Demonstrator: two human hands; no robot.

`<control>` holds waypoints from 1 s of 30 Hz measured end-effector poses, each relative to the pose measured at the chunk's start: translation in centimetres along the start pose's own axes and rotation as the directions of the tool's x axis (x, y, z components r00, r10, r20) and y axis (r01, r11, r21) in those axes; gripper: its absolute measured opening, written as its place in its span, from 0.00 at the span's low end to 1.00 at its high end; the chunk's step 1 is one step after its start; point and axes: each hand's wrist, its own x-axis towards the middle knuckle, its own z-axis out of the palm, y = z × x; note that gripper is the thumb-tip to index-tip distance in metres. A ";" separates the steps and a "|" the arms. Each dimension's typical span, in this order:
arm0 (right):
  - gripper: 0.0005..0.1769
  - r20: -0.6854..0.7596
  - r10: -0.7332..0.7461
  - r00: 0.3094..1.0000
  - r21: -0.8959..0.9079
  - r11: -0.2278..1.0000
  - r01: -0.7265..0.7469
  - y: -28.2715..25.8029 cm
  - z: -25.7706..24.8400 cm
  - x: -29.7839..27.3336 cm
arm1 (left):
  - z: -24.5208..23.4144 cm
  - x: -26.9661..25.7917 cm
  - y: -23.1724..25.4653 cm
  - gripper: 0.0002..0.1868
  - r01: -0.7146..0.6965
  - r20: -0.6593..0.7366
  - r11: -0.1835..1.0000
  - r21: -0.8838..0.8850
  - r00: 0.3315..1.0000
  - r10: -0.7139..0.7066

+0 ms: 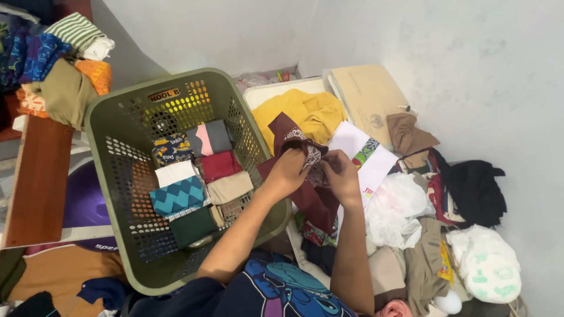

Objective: Folding various items of clothing and placing them neatly into a laundry basket.

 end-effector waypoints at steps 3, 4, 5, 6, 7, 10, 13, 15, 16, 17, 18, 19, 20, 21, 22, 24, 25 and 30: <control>0.09 0.083 -0.029 0.996 0.057 0.998 0.025 -0.1 -0.3 0.1 | 0.3 -0.4 -1.1 0.13 0.023 0.040 0.999 0.024 0.999 -0.023; 0.09 0.083 -0.025 0.996 0.056 0.998 0.020 -0.2 -0.3 0.0 | 0.3 -0.4 -1.1 0.13 0.026 0.043 0.999 0.022 0.999 -0.027; 0.09 0.111 -0.070 0.991 0.046 0.997 0.065 -0.4 -0.2 0.0 | 0.2 -0.3 -1.2 0.12 0.049 0.050 0.998 0.024 0.997 -0.050; 0.10 0.140 -0.114 0.984 0.037 0.993 0.110 -0.6 -0.2 0.1 | 0.2 -0.2 -1.2 0.12 0.073 0.057 0.997 0.026 0.996 -0.074; 0.10 0.139 -0.112 0.984 0.037 0.993 0.108 -1.0 0.0 0.0 | 0.0 -0.2 -0.9 0.12 0.074 0.059 0.997 0.025 0.995 -0.075; 0.09 0.122 -0.111 0.986 -0.080 0.989 0.121 -1.9 0.4 -0.1 | -0.4 -0.1 -0.3 0.11 0.097 0.040 0.995 -0.002 0.994 -0.097; 0.08 0.072 -0.106 0.992 -0.161 0.980 0.117 -1.7 0.8 0.1 | -0.5 -0.1 -0.2 0.11 0.102 0.022 0.995 -0.019 0.995 -0.101; 0.07 0.045 -0.154 0.987 -0.131 0.979 0.159 -0.9 0.9 0.3 | -0.5 0.0 -0.2 0.12 0.095 0.025 0.995 -0.026 0.995 -0.094; 0.07 0.046 -0.153 0.987 -0.130 0.979 0.158 -0.8 1.0 0.3 | -0.4 -0.1 -0.2 0.12 0.096 0.026 0.995 -0.025 0.995 -0.096; 0.07 -0.001 -0.177 0.984 -0.151 0.973 0.175 -0.7 1.2 0.3 | -0.2 -0.2 -0.3 0.12 0.112 0.009 0.993 -0.035 0.994 -0.111; 0.06 -0.047 -0.201 0.978 -0.172 0.966 0.191 -0.5 1.3 0.4 | -0.1 -0.3 -0.3 0.12 0.127 -0.007 0.991 -0.045 0.992 -0.127; 0.06 -0.048 -0.199 0.979 -0.171 0.967 0.188 -0.8 1.5 0.4 | 0.3 -0.4 -0.8 0.12 0.129 -0.005 0.991 -0.045 0.992 -0.129; 0.06 -0.101 -0.262 0.960 -0.205 0.950 0.237 -1.1 1.8 0.3 | 0.6 -0.5 -1.3 0.13 0.197 -0.020 0.979 -0.042 0.980 -0.198; 0.05 -0.151 -0.324 0.934 -0.241 0.928 0.283 -1.3 2.0 0.3 | 1.0 -0.7 -1.8 0.15 0.265 -0.036 0.963 -0.041 0.963 -0.267; 0.05 -0.152 -0.321 0.935 -0.240 0.929 0.280 -1.6 2.0 0.1 | 0.7 -0.7 -1.8 0.15 0.268 -0.033 0.963 -0.040 0.963 -0.269; 0.06 -0.172 -0.444 0.879 -0.252 0.883 0.396 -2.1 1.8 -0.1 | 0.1 -0.4 -1.7 0.20 0.383 -0.047 0.911 -0.156 0.918 -0.394; 0.06 -0.172 -0.441 0.881 -0.251 0.884 0.394 -2.2 1.8 -0.1 | -0.3 -0.4 -1.9 0.20 0.385 -0.045 0.910 -0.156 0.917 -0.395; 0.04 -0.251 -0.313 0.916 -0.220 0.940 0.261 -1.5 1.3 0.0 | -1.7 -0.7 -3.3 0.21 0.425 0.079 0.856 -0.294 0.903 -0.422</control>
